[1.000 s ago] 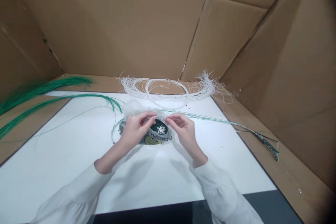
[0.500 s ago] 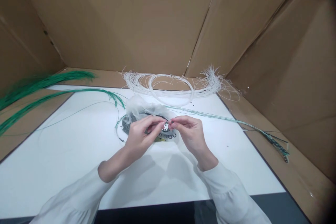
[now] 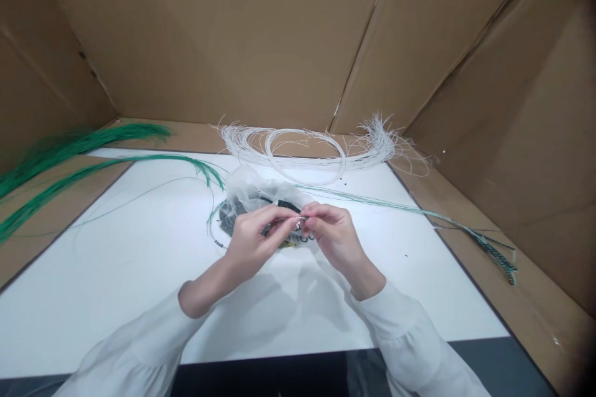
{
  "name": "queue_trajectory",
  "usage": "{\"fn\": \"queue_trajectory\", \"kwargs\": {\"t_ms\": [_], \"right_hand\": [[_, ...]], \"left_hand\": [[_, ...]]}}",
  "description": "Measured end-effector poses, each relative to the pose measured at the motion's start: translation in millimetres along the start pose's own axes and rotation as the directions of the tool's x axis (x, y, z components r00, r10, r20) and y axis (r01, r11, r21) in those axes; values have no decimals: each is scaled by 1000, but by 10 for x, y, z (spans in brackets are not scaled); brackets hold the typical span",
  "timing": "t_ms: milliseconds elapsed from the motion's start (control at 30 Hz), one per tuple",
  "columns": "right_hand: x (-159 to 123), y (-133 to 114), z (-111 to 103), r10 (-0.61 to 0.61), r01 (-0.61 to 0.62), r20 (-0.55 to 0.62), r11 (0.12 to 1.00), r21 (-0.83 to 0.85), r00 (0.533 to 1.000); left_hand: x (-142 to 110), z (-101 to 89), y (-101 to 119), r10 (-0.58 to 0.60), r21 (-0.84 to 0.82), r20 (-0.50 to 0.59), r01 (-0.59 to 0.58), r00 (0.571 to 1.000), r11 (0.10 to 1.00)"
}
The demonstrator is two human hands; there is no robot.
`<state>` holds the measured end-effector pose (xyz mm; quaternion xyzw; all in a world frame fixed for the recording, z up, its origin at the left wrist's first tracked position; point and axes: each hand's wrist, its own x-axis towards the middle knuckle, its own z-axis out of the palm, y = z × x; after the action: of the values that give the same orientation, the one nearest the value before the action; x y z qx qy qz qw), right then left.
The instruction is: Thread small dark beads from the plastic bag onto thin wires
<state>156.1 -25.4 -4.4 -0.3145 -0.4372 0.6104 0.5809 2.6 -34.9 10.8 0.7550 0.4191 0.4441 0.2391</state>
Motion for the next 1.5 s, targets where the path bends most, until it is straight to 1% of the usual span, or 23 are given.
{"fn": "queue_trajectory", "kwargs": {"t_ms": [100,233,400,500,700,933,1033,1200,1367,1500], "right_hand": [[-2,-10,22,41,-41,2,997,59,999],[-8,-19,30,83,-84,11,992,93,996],[-12,-6,20,86,-87,12,991,100,996],[-12,-7,8,52,-52,0,997,62,999],[-16,-21,-36,-89,86,-36,993,-77,995],[-9,-23,-55,-160,145,-62,970,-196,985],[-15,-38,-48,-125,106,-85,973,-203,988],[-25,-67,-29,-41,31,-72,992,-125,997],[-21,-86,-24,-3,1,-66,1000,-25,998],[-18,-95,-22,22,-21,-76,1000,17,997]], "left_hand": [[7,9,-16,41,-14,-35,-42,999,999],[13,15,-35,108,-19,-80,-110,991,994],[17,13,-28,116,-22,-78,-118,990,993],[20,13,-20,102,-27,-70,-104,992,994],[20,8,-31,45,-34,-109,-49,993,998],[30,20,-45,8,-74,-78,-13,997,997],[29,26,-41,-24,-109,-71,16,997,994],[16,35,-48,-60,-131,-54,53,997,990],[14,39,-45,-59,-122,-54,52,997,991],[8,27,-15,-51,-116,-53,45,997,992]]}}
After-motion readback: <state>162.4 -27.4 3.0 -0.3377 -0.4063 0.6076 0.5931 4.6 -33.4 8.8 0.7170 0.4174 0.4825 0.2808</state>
